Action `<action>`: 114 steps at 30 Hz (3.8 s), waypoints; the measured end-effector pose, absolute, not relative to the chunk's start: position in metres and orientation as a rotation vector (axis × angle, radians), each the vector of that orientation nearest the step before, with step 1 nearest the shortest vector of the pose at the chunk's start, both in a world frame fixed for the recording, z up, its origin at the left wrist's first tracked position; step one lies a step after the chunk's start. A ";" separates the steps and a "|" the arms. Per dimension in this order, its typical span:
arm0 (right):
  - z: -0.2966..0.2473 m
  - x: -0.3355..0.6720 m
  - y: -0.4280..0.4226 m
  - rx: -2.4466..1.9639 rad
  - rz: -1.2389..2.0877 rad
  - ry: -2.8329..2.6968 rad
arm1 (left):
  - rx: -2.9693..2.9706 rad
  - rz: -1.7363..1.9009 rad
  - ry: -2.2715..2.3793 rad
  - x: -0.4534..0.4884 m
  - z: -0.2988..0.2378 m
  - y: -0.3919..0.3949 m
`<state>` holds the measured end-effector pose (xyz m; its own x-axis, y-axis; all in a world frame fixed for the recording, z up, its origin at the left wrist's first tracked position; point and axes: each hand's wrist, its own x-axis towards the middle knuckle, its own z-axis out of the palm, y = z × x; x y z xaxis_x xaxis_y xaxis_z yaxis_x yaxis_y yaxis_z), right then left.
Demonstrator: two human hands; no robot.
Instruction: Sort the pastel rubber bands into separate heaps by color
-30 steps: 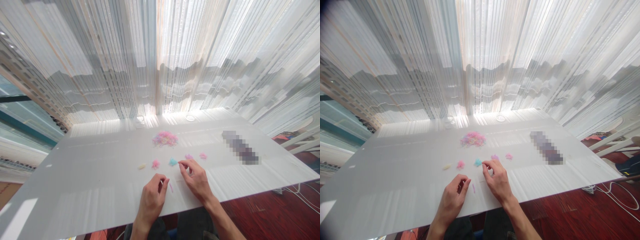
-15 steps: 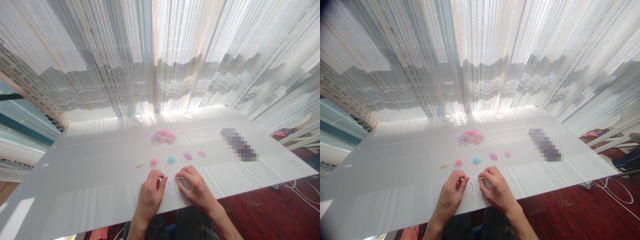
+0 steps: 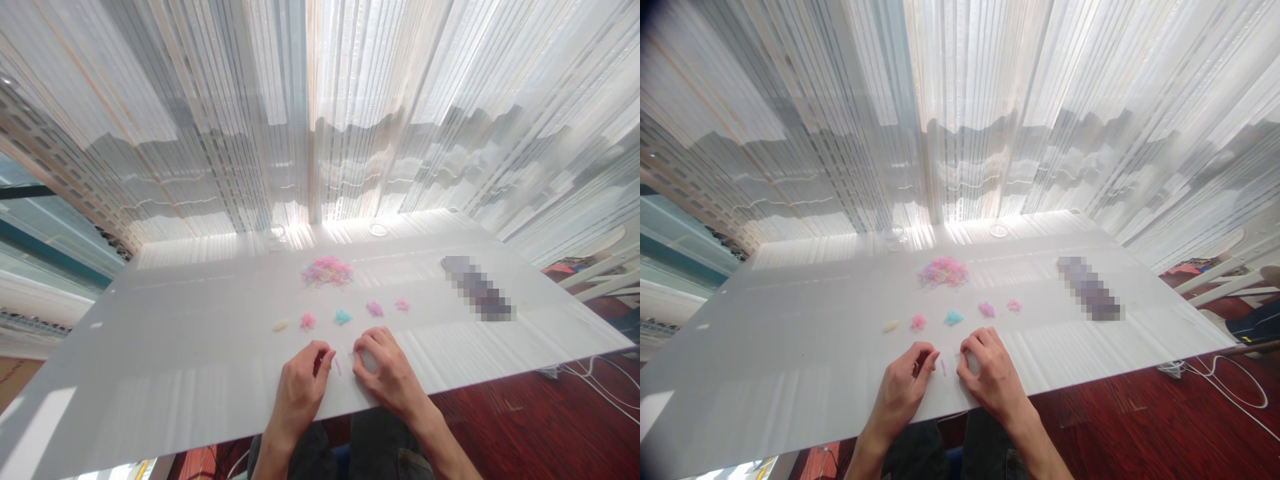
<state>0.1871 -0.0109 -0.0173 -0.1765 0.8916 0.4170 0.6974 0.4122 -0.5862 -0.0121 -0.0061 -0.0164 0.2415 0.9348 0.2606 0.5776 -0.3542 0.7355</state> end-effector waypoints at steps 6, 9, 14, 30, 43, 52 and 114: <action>-0.020 0.186 -0.010 -1.331 0.264 -2.008 | 1.997 0.934 1.367 -0.011 -0.014 -0.006; -0.019 0.187 -0.010 -1.318 0.276 -2.007 | 2.073 0.938 1.373 -0.010 -0.013 -0.006; -0.017 0.189 -0.011 -1.254 0.347 -1.994 | 2.187 0.922 1.337 -0.009 -0.013 -0.004; -0.013 0.191 -0.014 -1.150 0.443 -2.015 | 2.210 0.917 1.239 -0.007 -0.006 -0.006; -0.012 0.194 -0.014 -1.142 0.584 -1.997 | 2.167 1.014 1.199 -0.007 -0.008 -0.008; -0.011 0.195 -0.014 -1.121 0.560 -1.965 | 2.183 0.951 1.208 -0.008 -0.008 -0.007; -0.028 0.200 -0.006 -1.184 0.508 -1.901 | 1.881 1.286 1.615 -0.039 -0.003 0.006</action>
